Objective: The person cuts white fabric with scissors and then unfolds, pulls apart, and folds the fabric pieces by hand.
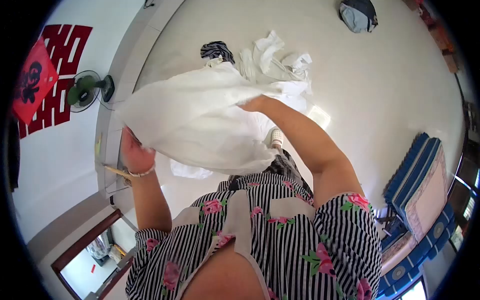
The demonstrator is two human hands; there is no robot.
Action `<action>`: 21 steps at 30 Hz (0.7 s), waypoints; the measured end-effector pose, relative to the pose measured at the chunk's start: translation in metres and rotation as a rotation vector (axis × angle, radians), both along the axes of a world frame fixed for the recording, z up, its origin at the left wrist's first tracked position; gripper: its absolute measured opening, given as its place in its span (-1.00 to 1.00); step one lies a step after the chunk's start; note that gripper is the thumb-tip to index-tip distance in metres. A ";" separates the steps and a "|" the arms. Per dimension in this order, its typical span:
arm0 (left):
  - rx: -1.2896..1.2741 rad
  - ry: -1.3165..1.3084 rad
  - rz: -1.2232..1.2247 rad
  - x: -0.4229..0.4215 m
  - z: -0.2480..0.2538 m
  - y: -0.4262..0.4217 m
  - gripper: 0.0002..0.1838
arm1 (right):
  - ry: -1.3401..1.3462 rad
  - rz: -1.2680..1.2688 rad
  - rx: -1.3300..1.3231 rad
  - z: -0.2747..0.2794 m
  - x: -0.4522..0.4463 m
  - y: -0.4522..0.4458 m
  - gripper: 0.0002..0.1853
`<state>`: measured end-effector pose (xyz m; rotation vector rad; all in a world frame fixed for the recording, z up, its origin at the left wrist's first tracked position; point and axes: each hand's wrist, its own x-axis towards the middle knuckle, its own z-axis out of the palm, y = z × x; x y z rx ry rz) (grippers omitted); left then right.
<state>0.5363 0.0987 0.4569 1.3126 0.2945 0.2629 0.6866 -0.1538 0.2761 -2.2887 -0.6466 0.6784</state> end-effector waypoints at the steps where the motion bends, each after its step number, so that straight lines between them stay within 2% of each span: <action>1: 0.002 -0.025 -0.022 0.008 0.007 0.011 -0.64 | -0.009 -0.051 0.080 0.000 0.013 -0.002 -0.32; 3: 1.475 -0.304 0.064 0.021 0.016 0.045 -0.56 | -0.030 -0.155 0.219 0.019 0.050 -0.034 -0.34; 5: 0.186 0.045 0.005 0.057 0.041 0.021 -0.47 | -0.034 -0.249 0.303 0.055 0.100 -0.082 -0.37; 7: 0.846 -0.079 -0.166 0.084 0.032 0.023 -0.44 | -0.036 -0.308 0.373 0.103 0.147 -0.130 -0.40; 10: 1.548 -0.249 0.058 0.125 -0.005 0.036 -0.40 | -0.055 -0.338 0.474 0.174 0.187 -0.186 -0.44; 13: 1.496 0.138 0.068 0.141 0.020 0.039 -0.48 | -0.088 -0.307 0.568 0.253 0.185 -0.208 -0.51; 14: 1.489 0.106 0.092 0.148 0.017 0.048 -0.54 | -0.018 -0.573 0.573 0.281 0.163 -0.195 -0.53; 17: 1.411 0.041 0.117 0.168 0.009 0.068 -0.71 | -0.079 -0.518 0.573 0.296 0.174 -0.254 -0.54; 19: 1.294 0.038 0.084 0.176 0.016 0.069 -0.84 | -0.066 -0.618 0.551 0.307 0.144 -0.262 -0.55; 21: 1.076 0.029 -0.043 0.192 0.009 0.079 -0.88 | -0.029 -0.706 0.563 0.307 0.132 -0.277 -0.55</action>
